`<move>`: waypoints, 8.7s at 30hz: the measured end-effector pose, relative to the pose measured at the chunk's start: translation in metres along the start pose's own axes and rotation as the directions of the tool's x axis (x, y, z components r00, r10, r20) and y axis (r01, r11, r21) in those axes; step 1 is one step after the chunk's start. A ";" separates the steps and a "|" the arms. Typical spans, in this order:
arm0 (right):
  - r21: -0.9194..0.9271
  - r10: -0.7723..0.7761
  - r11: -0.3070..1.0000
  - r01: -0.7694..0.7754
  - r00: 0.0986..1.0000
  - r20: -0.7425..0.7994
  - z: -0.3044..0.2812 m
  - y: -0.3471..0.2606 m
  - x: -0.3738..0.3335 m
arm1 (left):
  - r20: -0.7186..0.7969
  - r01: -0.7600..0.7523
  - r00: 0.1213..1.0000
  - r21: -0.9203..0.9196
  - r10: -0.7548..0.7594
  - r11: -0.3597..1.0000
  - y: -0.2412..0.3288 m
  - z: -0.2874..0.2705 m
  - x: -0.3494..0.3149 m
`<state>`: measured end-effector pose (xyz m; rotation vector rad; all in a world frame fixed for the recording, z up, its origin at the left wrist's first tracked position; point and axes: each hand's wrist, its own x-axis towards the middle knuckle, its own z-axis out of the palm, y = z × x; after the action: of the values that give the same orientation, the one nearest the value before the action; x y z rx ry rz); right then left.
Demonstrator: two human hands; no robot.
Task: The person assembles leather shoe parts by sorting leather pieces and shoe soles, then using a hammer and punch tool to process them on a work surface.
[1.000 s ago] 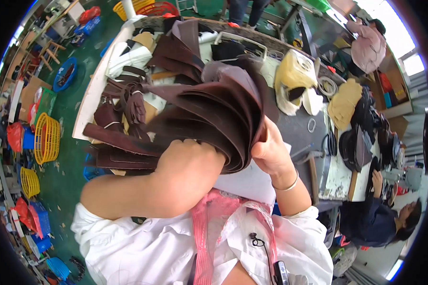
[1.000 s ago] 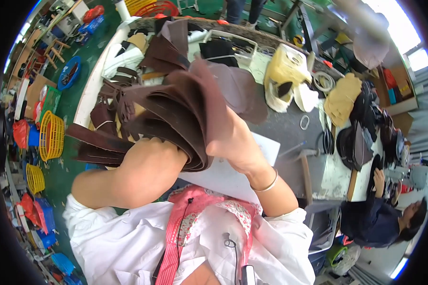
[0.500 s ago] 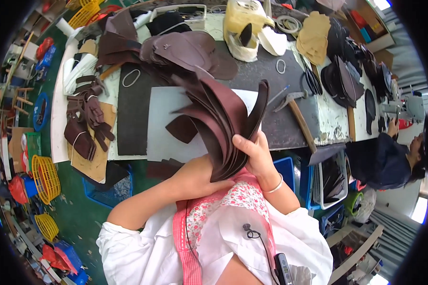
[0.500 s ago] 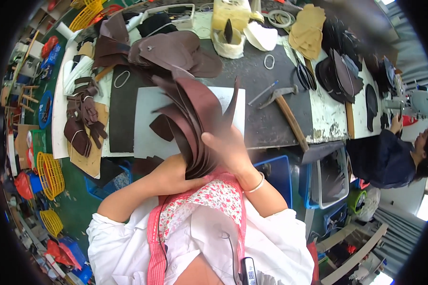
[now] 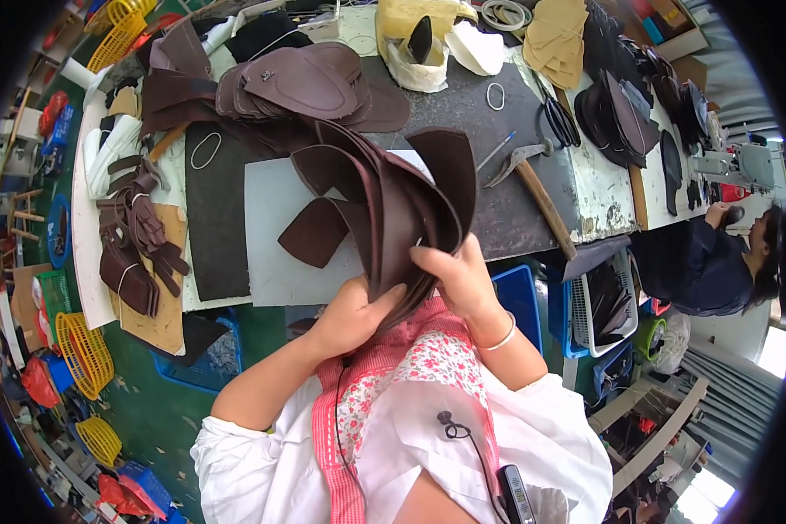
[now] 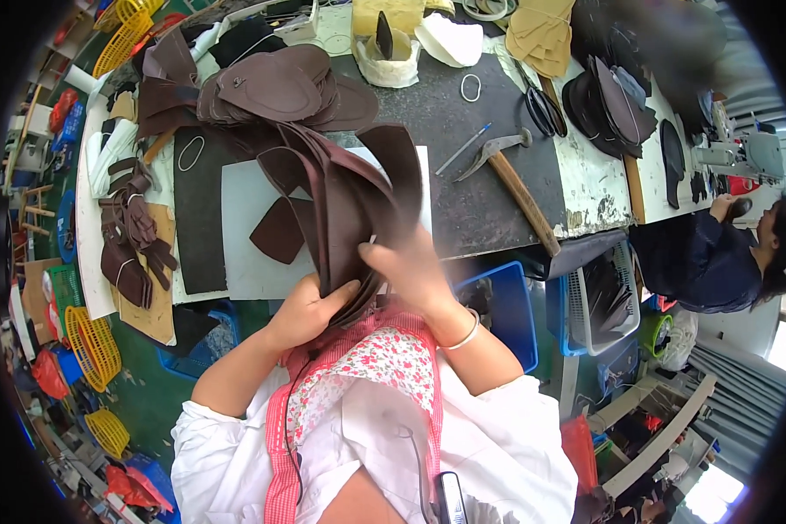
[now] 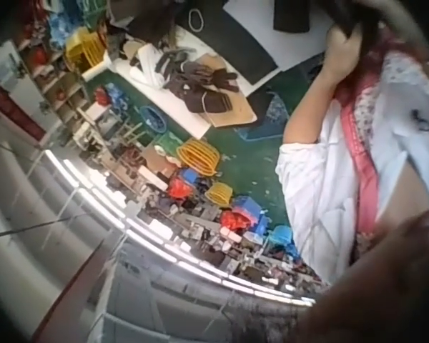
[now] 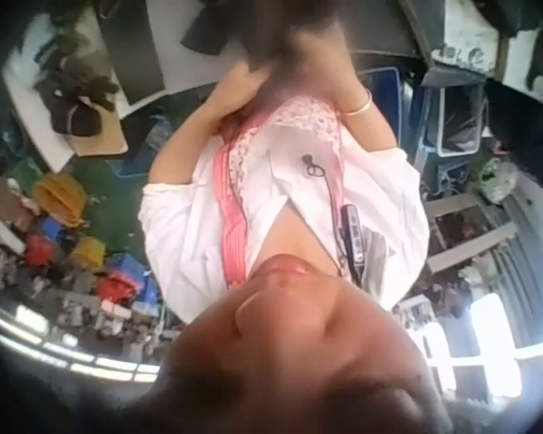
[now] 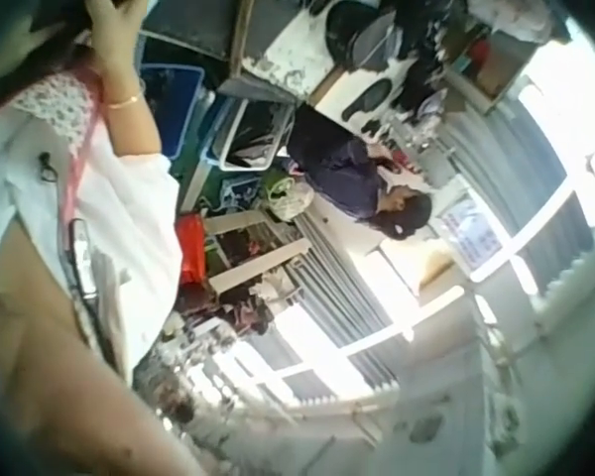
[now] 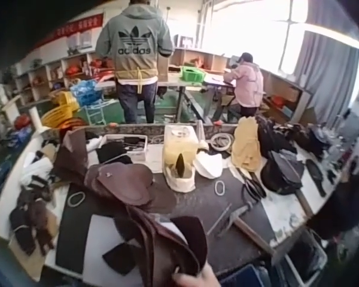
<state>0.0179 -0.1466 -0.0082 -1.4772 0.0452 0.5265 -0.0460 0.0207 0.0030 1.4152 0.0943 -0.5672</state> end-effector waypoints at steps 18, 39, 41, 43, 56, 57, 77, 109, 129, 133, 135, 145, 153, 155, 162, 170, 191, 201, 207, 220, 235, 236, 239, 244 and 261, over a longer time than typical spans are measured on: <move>0.764 0.042 0.645 -0.033 0.999 0.007 -0.021 -0.001 -0.003 | 0.139 0.236 0.970 -0.323 -0.200 0.917 0.018 -0.016 -0.002; 0.839 -0.194 0.541 0.050 0.979 0.066 -0.042 0.013 0.001 | 0.156 0.182 0.978 -0.321 -0.137 0.929 0.029 -0.025 -0.004; 0.838 -0.210 0.542 0.057 0.975 0.070 -0.042 0.014 0.002 | 0.164 0.180 0.978 -0.334 -0.131 0.925 0.029 -0.025 -0.004; 0.844 -0.198 0.534 0.048 0.978 0.070 -0.042 0.014 0.001 | 0.165 0.182 0.977 -0.333 -0.133 0.925 0.030 -0.026 -0.004; 0.652 -0.109 0.748 0.124 0.992 -0.063 -0.032 -0.006 -0.003 | 0.165 0.193 0.975 -0.276 -0.152 0.942 0.031 -0.025 -0.002; 0.637 -0.133 0.759 0.137 0.990 -0.055 -0.032 -0.006 -0.005 | 0.164 0.193 0.975 -0.276 -0.152 0.942 0.031 -0.024 -0.003; 0.154 -0.255 0.941 0.301 0.931 -0.261 0.015 -0.032 0.019 | 0.353 0.112 0.933 -0.103 -0.069 0.988 0.027 -0.026 -0.010; -0.386 -0.769 0.625 0.679 0.621 -0.152 0.061 -0.067 0.075 | -0.245 -0.149 0.943 0.295 0.225 0.944 0.137 -0.150 -0.048; -0.664 -0.646 0.368 0.651 0.692 0.321 0.125 -0.088 0.111 | -0.205 -0.019 0.857 0.904 0.472 0.427 0.030 -0.120 0.012; -0.509 -0.318 0.730 0.456 0.886 0.338 0.120 -0.077 0.116 | -0.226 -0.028 0.950 0.627 0.216 0.779 0.048 -0.107 0.010; -0.426 -0.345 0.794 0.433 0.899 0.270 0.119 -0.066 0.114 | -0.175 -0.113 0.957 0.509 0.231 0.854 0.048 -0.108 0.011; 0.149 -0.037 0.989 0.012 0.985 0.166 0.092 -0.055 0.100 | -0.215 -0.401 0.906 -0.164 0.364 0.901 0.014 -0.114 0.030; -0.499 -0.326 0.653 0.570 0.806 0.494 0.091 -0.069 0.101 | -0.239 -0.158 0.960 -0.043 0.143 0.987 0.007 -0.101 0.021; -0.505 -0.359 0.631 0.589 0.799 0.483 0.097 -0.069 0.097 | -0.318 -0.224 0.926 -0.032 0.203 0.974 -0.009 -0.101 0.023; -0.579 -0.576 0.537 0.614 0.768 0.280 0.109 -0.044 0.096 | -0.599 -0.486 0.762 -0.277 0.247 0.829 -0.028 -0.092 0.038; 0.087 -0.346 0.933 0.350 0.936 -0.064 0.094 -0.011 0.113 | -0.663 -0.748 0.631 -0.380 0.403 0.545 -0.005 -0.094 0.029; 0.671 -0.207 0.731 0.126 0.977 0.042 0.115 -0.031 0.093 | -0.827 -0.835 0.531 -0.472 0.186 0.282 0.021 -0.111 -0.007; 0.509 -0.307 0.834 0.213 0.946 0.107 0.101 -0.038 0.110 | -0.877 -0.905 0.421 -0.386 0.233 0.181 0.022 -0.153 -0.064; 0.563 -0.300 0.804 0.192 0.948 0.105 0.098 -0.035 0.113 | -0.903 -0.921 0.391 -0.384 0.178 0.070 0.014 -0.169 -0.084; 0.371 -0.089 0.923 0.100 0.995 -0.048 0.028 -0.054 0.136 | -0.918 -0.796 0.252 -0.018 0.305 0.605 0.047 -0.211 -0.205; 0.400 0.063 0.916 0.002 0.987 -0.147 -0.067 -0.048 0.107 | -0.683 -0.540 0.554 0.142 0.477 0.830 0.109 -0.162 -0.096; 0.394 0.029 0.917 0.067 0.972 -0.231 -0.056 -0.054 0.104 | -0.679 -0.541 0.558 0.138 0.477 0.830 0.111 -0.159 -0.091; 0.193 -0.152 0.958 0.214 0.944 -0.294 -0.052 -0.041 0.106 | -0.642 -0.510 0.622 0.103 0.449 0.854 0.116 -0.152 -0.073; -0.744 -0.756 0.466 0.479 0.652 -0.053 -0.010 -0.056 0.077 | -0.595 -0.485 0.665 0.115 0.451 0.867 0.115 -0.146 -0.068; -0.911 -0.354 -0.261 0.319 0.846 0.398 -0.030 -0.090 0.117 | -0.373 0.033 0.661 0.882 0.652 0.471 -0.010 -0.097 0.022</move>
<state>0.1635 -0.1392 0.0321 -2.9504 -1.0672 -0.1399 -0.0058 0.1052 -0.0318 2.5096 0.1190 0.4119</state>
